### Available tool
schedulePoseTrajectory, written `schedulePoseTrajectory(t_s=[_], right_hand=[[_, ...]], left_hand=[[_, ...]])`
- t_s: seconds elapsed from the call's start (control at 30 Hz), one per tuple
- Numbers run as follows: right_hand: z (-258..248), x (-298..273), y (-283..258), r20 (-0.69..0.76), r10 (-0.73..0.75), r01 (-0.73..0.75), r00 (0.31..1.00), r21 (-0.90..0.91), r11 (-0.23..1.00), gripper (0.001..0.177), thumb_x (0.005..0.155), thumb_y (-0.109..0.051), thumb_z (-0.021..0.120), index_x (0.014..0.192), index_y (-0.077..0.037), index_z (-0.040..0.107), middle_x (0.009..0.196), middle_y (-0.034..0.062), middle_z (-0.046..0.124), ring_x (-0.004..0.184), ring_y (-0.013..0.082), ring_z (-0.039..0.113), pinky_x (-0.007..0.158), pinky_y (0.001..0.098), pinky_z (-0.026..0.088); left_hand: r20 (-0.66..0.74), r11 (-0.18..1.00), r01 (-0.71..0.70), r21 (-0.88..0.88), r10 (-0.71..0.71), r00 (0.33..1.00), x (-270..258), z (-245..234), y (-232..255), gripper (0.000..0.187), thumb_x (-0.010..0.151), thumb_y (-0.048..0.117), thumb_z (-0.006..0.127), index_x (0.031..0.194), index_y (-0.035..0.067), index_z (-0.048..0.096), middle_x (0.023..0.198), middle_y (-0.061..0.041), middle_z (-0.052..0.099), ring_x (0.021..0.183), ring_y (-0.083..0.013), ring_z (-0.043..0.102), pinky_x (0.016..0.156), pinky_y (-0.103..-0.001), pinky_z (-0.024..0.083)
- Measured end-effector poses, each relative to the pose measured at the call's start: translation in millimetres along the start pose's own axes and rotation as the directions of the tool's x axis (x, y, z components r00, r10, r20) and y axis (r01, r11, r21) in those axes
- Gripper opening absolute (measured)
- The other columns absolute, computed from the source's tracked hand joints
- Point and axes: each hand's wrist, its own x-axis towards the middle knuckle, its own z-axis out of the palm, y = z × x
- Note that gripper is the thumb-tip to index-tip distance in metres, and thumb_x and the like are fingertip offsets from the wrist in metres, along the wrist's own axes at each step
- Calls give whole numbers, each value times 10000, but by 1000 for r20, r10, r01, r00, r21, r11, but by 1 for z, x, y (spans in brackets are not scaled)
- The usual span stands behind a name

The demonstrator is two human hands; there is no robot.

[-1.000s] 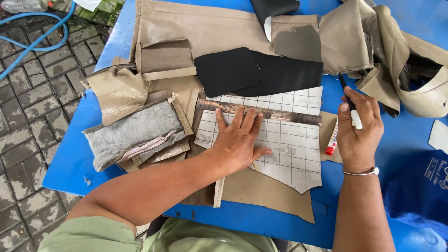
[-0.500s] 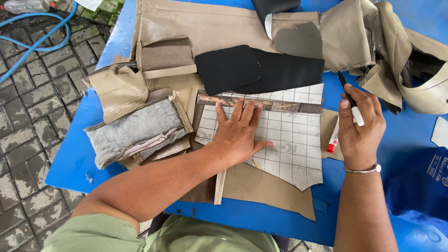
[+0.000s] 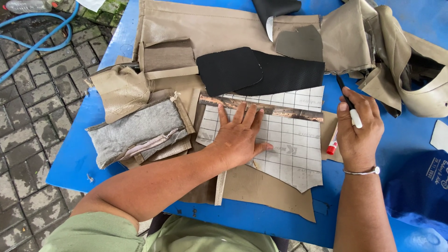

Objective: Marking leather pieces using a ruler and pen, then applying glue to the edges.

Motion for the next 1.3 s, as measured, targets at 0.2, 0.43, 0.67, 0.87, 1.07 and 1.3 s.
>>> schedulePoseTrajectory(t_s=[0.2,0.43,0.67,0.87,1.07,1.3], right_hand=[[1,0,2,2,12,-12,1000,10,1000,250,1172,-28,584,1355,136,626,1267,324,626,1096,418,682,955,470,576],[1,-1,-6,11,22,-22,1000,14,1000,234,1166,-9,596,1338,144,643,1281,324,654,1103,404,697,960,461,566],[27,21,-48,150,488,-486,860,531,694,197,1098,-137,572,1200,12,652,1169,138,680,1001,231,714,931,315,586],[92,48,-58,310,477,-548,823,656,520,177,981,-77,614,1081,37,705,976,164,711,803,226,732,799,294,612],[138,71,-75,386,313,-497,868,668,554,236,1041,-58,567,1251,-44,673,1062,171,733,931,242,748,864,365,616],[174,88,-27,499,-474,564,726,-37,825,364,957,-300,692,1294,-166,661,1183,107,655,1139,335,638,884,423,527]], left_hand=[[63,1000,17,17,-18,998,0,-1,3,932,949,755,326,1562,55,286,1612,-105,218,1490,-370,188,1066,-860,158],[26,999,14,34,-15,1000,1,-8,5,935,943,761,386,1535,40,335,1537,-108,268,1454,-360,234,1037,-865,225],[269,995,76,-71,-54,962,2,-29,6,918,973,684,334,1604,46,144,1676,-130,113,1539,-388,64,1096,-862,30],[276,996,46,-83,-21,961,-6,-41,6,855,999,647,306,1589,34,218,1648,-161,210,1539,-405,111,1084,-867,5],[201,995,-4,-96,23,979,-7,-39,2,815,1016,603,383,1562,-1,340,1605,-215,311,1516,-458,210,1062,-900,29],[178,994,-5,-106,24,984,-5,-31,1,828,992,593,438,1549,-12,352,1578,-200,302,1502,-474,190,1054,-918,24]])
